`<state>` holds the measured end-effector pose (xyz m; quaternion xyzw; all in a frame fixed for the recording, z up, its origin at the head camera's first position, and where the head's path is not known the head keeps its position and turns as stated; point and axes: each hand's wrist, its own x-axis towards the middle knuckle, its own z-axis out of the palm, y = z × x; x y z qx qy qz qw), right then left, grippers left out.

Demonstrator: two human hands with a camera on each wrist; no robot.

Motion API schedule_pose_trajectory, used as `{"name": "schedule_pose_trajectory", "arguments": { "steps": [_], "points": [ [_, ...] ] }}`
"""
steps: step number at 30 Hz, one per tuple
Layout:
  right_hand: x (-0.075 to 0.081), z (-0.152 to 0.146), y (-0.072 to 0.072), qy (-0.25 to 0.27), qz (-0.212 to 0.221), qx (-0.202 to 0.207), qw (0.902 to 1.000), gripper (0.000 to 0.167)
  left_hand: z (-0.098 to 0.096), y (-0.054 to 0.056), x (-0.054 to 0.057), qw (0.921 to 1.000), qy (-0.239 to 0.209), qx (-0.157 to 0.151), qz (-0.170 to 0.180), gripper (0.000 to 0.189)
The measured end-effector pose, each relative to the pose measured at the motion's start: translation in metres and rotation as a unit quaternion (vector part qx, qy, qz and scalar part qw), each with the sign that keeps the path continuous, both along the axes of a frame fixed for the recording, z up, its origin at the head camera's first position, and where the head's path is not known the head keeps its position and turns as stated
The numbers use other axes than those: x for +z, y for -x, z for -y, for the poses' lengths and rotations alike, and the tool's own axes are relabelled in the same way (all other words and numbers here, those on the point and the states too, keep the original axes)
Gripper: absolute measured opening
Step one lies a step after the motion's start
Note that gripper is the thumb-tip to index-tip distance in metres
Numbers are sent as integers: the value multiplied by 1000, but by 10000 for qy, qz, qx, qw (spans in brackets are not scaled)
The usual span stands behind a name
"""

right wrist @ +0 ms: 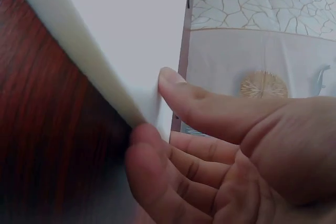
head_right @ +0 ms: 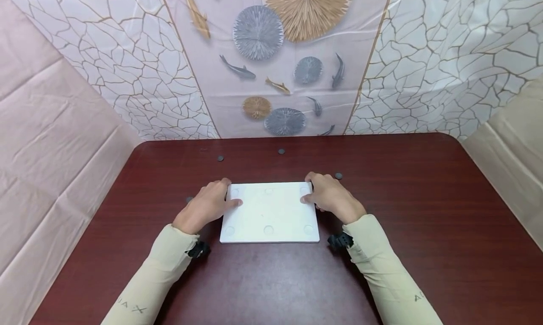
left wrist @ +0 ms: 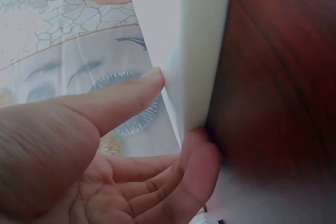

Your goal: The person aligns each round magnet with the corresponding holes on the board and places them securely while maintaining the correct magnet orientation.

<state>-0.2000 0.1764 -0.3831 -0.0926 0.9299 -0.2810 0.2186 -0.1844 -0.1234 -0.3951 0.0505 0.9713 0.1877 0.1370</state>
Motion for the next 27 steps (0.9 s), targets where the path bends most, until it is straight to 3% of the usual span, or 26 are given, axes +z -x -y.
{"name": "schedule_pose_trajectory", "arguments": {
  "steps": [14,22,27],
  "points": [
    [-3,-8,4,57,135,-50,9999,56,2,0,-11,9983,-384,-325,-283,64],
    [-4,-11,3,135,85,76,9998,57,6,0,-12,9978,-383,-523,-108,71],
    [-5,-14,6,171,121,189,9996,56,12,2,-11,9958,-486,-748,203,83]
  ]
}}
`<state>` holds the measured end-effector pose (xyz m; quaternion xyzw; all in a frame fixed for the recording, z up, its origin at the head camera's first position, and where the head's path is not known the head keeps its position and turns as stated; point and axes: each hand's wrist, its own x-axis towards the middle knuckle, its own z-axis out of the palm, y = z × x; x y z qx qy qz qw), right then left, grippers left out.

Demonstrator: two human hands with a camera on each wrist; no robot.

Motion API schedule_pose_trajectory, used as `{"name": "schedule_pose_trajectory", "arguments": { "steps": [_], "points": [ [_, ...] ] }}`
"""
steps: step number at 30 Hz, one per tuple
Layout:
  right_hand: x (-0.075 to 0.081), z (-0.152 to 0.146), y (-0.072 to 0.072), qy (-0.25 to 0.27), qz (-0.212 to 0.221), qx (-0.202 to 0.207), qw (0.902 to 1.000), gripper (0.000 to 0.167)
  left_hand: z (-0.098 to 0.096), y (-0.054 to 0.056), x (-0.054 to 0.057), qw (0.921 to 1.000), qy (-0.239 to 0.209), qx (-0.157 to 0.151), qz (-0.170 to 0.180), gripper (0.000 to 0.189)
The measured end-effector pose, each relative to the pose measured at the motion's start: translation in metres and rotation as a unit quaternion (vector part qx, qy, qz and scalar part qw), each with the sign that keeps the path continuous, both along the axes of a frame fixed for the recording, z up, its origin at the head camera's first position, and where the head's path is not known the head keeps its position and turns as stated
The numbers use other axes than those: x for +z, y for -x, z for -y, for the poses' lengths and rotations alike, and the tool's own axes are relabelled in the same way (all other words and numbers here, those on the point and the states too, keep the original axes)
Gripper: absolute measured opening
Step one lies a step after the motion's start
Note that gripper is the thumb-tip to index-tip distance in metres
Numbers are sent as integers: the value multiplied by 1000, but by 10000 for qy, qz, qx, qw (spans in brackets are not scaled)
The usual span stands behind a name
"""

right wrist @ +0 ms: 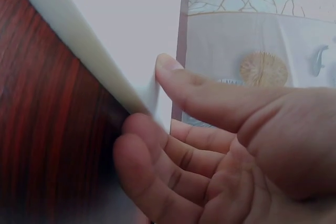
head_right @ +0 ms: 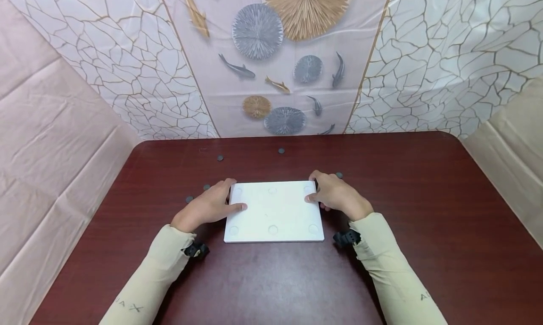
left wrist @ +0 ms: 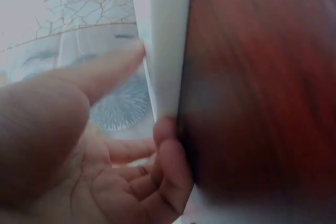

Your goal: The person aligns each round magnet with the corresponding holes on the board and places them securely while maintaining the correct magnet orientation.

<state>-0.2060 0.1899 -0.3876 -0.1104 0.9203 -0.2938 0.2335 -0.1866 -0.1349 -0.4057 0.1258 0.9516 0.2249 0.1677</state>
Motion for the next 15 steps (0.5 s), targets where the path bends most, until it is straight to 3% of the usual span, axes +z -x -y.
{"name": "schedule_pose_trajectory", "arguments": {
  "steps": [4,7,15],
  "points": [
    [1,-4,2,91,-9,31,10000,54,3,3,3,9994,-33,-121,337,105],
    [0,-7,2,152,15,39,9999,54,4,4,3,9983,-123,-49,569,116],
    [0,-11,3,280,-87,163,9994,61,5,2,1,9970,-259,120,718,113]
  ]
}}
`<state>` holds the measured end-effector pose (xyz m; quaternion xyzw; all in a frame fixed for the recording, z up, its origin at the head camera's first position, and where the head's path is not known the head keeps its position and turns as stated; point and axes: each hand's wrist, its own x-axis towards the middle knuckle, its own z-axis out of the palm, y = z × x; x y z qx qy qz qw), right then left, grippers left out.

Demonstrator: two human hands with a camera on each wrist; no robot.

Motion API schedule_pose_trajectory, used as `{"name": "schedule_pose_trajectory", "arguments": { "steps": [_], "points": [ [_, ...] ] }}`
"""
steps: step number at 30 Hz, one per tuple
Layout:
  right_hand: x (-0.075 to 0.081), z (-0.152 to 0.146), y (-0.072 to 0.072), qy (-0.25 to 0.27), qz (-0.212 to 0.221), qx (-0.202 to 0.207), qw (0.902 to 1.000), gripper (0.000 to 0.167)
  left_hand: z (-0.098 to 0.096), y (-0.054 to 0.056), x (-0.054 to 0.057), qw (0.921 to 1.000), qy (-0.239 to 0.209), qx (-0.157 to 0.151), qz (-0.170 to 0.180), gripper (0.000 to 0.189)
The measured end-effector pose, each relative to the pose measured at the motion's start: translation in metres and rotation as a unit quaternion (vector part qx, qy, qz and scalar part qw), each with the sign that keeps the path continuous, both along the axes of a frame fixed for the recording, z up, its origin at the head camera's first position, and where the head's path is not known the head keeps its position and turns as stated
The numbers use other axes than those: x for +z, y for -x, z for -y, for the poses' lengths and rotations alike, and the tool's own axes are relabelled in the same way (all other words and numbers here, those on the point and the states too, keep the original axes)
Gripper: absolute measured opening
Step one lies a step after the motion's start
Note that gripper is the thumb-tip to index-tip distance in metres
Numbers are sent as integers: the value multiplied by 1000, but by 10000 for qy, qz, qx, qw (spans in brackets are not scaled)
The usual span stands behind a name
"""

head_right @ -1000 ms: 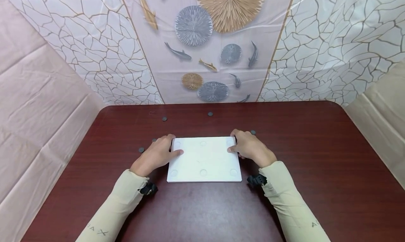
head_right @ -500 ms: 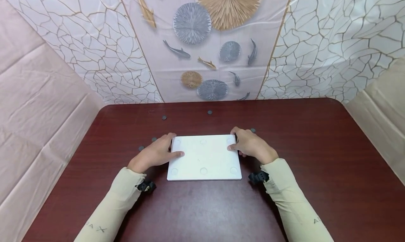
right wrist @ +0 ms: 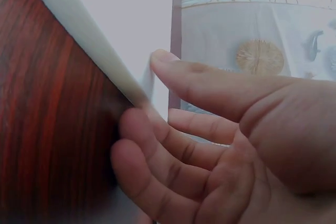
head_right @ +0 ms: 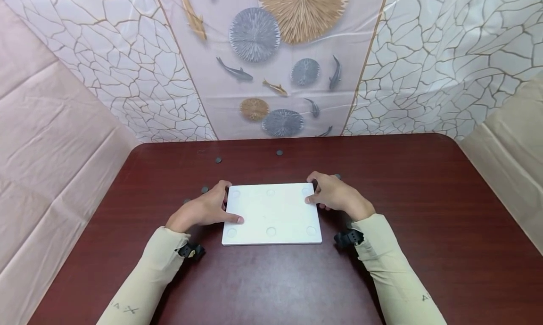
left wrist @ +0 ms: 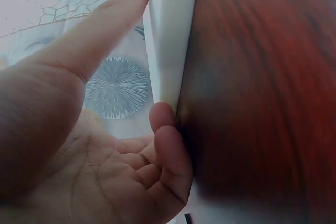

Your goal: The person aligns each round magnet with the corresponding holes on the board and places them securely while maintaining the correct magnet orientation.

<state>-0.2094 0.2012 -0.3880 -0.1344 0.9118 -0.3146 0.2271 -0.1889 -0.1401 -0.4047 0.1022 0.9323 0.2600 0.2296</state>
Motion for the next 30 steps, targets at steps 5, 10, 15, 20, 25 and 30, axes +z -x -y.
{"name": "schedule_pose_trajectory", "arguments": {
  "steps": [5,10,15,20,25,30],
  "points": [
    [2,-9,2,223,-376,-86,9990,52,1,0,-3,10000,15,-34,17,111],
    [7,-26,7,454,-892,-195,9948,43,3,1,-2,10000,18,-38,-34,111],
    [7,-47,12,462,-1383,-303,9888,42,1,2,-3,10000,-6,5,-6,111],
    [7,-60,11,493,-1513,-513,9859,41,0,1,-6,10000,-1,71,34,111],
    [5,-66,12,424,-1558,-633,9848,42,0,1,-7,10000,14,68,48,112],
    [0,-69,17,279,-1474,-666,9864,46,1,2,-4,10000,-88,-12,1,113]
  ]
}}
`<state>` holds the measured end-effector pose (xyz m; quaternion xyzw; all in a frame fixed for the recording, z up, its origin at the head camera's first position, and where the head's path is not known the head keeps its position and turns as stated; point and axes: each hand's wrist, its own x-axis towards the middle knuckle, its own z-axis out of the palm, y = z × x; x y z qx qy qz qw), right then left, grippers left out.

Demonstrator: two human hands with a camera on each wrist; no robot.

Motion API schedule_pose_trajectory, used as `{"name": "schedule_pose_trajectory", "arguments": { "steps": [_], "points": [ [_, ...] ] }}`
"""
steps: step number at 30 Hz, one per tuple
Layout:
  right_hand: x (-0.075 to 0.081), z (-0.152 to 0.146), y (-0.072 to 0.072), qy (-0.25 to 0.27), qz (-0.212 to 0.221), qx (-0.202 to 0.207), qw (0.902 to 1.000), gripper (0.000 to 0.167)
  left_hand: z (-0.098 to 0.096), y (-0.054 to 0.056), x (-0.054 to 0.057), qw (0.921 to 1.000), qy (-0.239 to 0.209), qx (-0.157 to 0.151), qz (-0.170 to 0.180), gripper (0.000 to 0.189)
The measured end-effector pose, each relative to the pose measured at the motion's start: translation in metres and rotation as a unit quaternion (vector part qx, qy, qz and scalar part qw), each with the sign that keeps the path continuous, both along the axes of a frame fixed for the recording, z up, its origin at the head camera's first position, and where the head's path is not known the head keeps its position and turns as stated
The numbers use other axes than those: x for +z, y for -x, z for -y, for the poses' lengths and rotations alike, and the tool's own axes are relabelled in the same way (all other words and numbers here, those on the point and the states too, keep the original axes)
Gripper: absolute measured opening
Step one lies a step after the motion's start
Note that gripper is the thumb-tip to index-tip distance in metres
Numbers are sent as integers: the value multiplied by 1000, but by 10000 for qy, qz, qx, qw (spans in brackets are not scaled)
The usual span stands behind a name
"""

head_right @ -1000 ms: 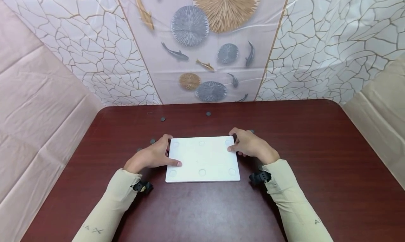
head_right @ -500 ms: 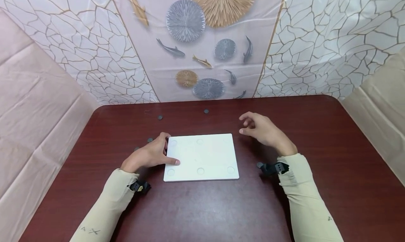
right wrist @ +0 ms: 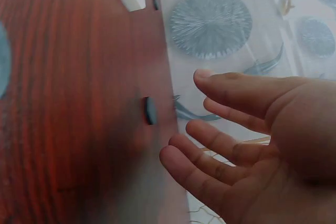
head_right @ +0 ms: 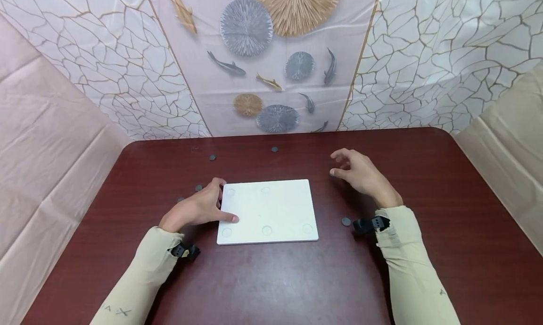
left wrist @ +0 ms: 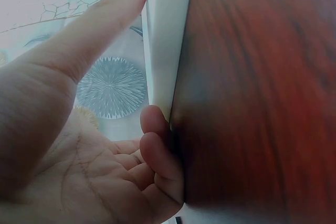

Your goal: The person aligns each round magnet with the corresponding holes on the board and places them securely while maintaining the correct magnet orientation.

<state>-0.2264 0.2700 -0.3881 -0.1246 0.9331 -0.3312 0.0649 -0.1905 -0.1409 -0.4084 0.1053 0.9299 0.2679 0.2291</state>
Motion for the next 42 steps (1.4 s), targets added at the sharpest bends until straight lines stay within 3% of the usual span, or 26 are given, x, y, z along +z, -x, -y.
{"name": "schedule_pose_trajectory", "arguments": {
  "steps": [7,22,32,42],
  "points": [
    [-11,-1,5,-226,285,-33,9993,45,3,-1,1,9999,-45,-100,-45,113],
    [-22,1,10,-431,119,-152,9989,25,4,4,2,9998,0,-138,-120,109],
    [-22,6,10,-512,-174,40,9985,17,19,7,-1,9977,-387,-296,-462,63],
    [-23,5,12,-758,-106,74,9970,12,21,10,-4,9970,-501,-328,-490,56]
  ]
}}
